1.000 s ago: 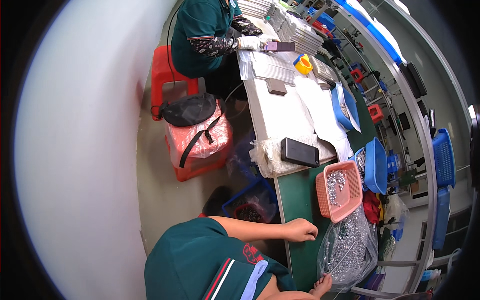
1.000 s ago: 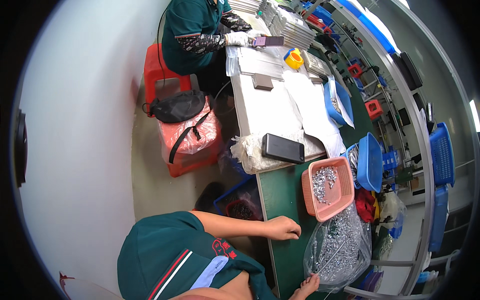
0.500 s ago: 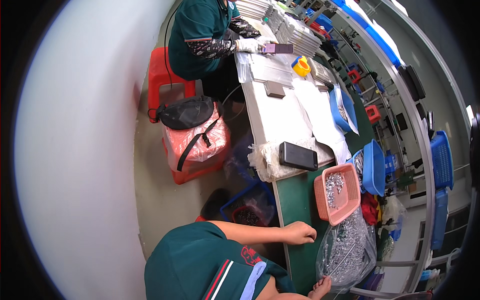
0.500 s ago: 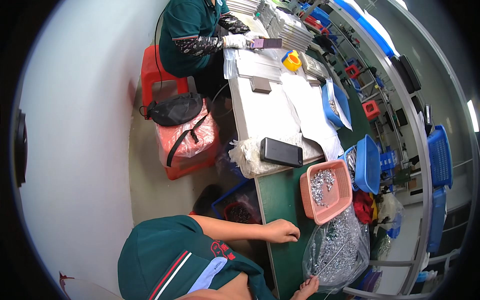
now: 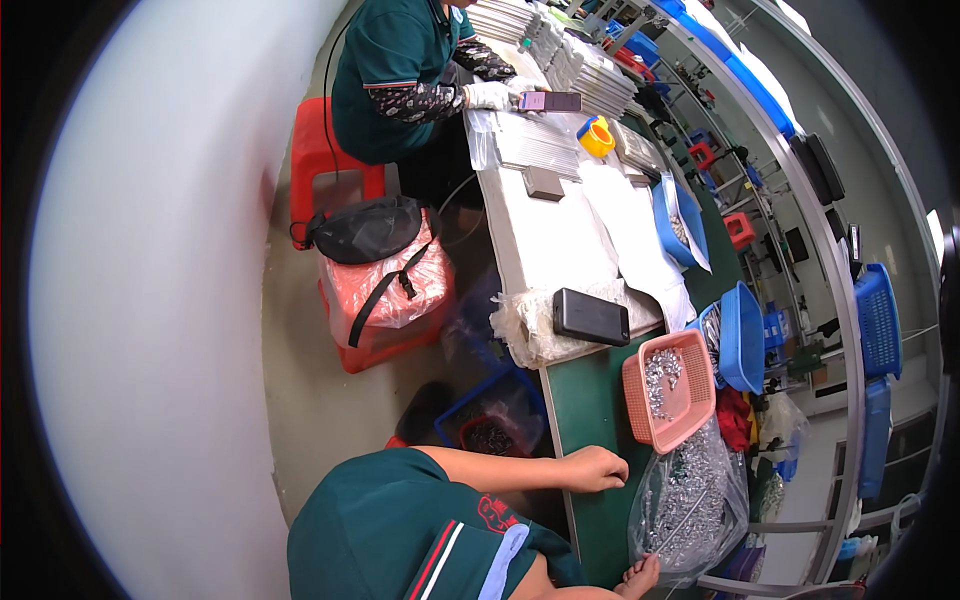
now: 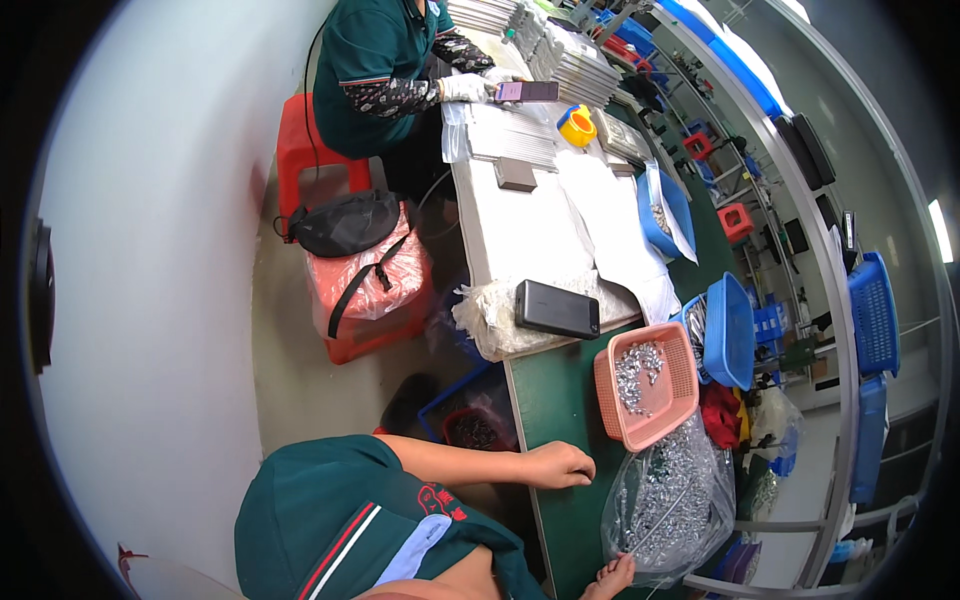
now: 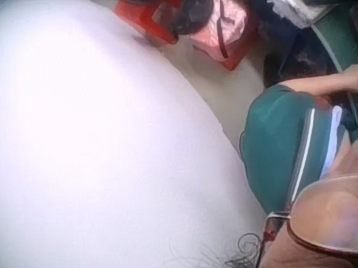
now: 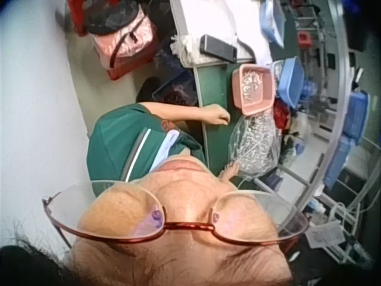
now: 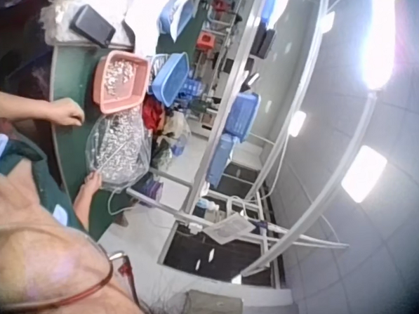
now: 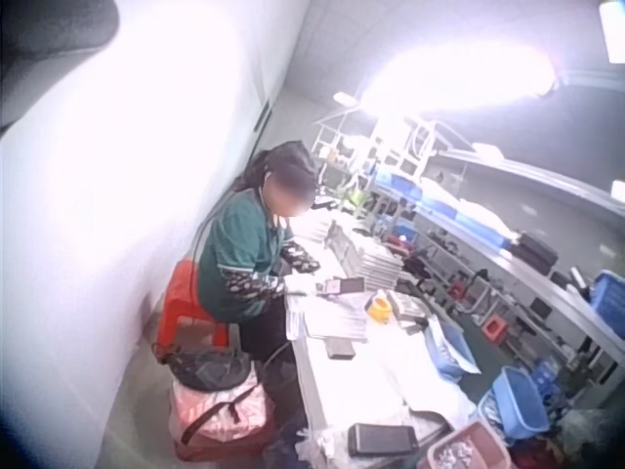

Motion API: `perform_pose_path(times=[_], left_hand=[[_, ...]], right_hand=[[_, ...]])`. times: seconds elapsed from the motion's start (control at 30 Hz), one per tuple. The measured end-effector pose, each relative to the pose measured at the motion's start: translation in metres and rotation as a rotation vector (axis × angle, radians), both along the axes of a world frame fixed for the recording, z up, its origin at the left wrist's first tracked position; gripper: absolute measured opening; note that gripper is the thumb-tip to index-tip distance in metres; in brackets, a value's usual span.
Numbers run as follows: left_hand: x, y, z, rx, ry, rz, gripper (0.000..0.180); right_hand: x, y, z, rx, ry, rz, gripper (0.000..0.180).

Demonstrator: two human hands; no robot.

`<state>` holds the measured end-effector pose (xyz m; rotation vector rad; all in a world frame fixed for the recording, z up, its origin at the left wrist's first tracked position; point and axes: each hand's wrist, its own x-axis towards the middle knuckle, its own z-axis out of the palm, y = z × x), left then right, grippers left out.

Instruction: The person uses a metal rod to pick up small silver metal parts from a large plastic bag and transfers them into a pink basket. The person repeatedly scoops and drops the parts, occasionally adjusting the bag or the rod.

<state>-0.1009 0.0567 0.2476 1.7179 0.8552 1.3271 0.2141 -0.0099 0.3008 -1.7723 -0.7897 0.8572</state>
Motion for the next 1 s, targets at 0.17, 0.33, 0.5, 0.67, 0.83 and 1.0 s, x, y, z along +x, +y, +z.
perform_pose_path(times=[0.17,0.33,0.5,0.67,0.83,1.0], left_hand=[[0.003,0.002,-0.004,0.020,-0.038,0.005,0.015],[0.001,0.000,-0.001,0.003,-0.021,0.007,0.014],[0.002,0.001,-0.004,0.010,-0.001,0.027,0.015],[0.003,0.001,-0.002,-0.001,-0.013,0.012,0.015],[0.006,-0.003,0.005,-0.041,-0.019,-0.027,0.015],[0.010,-0.003,0.006,-0.053,0.014,-0.061,0.016]], right_hand=[[0.010,0.003,-0.006,0.005,0.007,0.023,0.010],[0.010,0.000,-0.006,-0.005,0.004,0.053,0.011],[0.004,0.000,-0.003,-0.027,0.000,0.004,0.013],[0.025,0.003,-0.010,-0.028,0.026,0.048,0.018],[0.065,0.011,-0.043,0.065,-0.002,0.073,0.028],[0.047,0.007,-0.030,0.027,0.056,-0.005,0.020]])
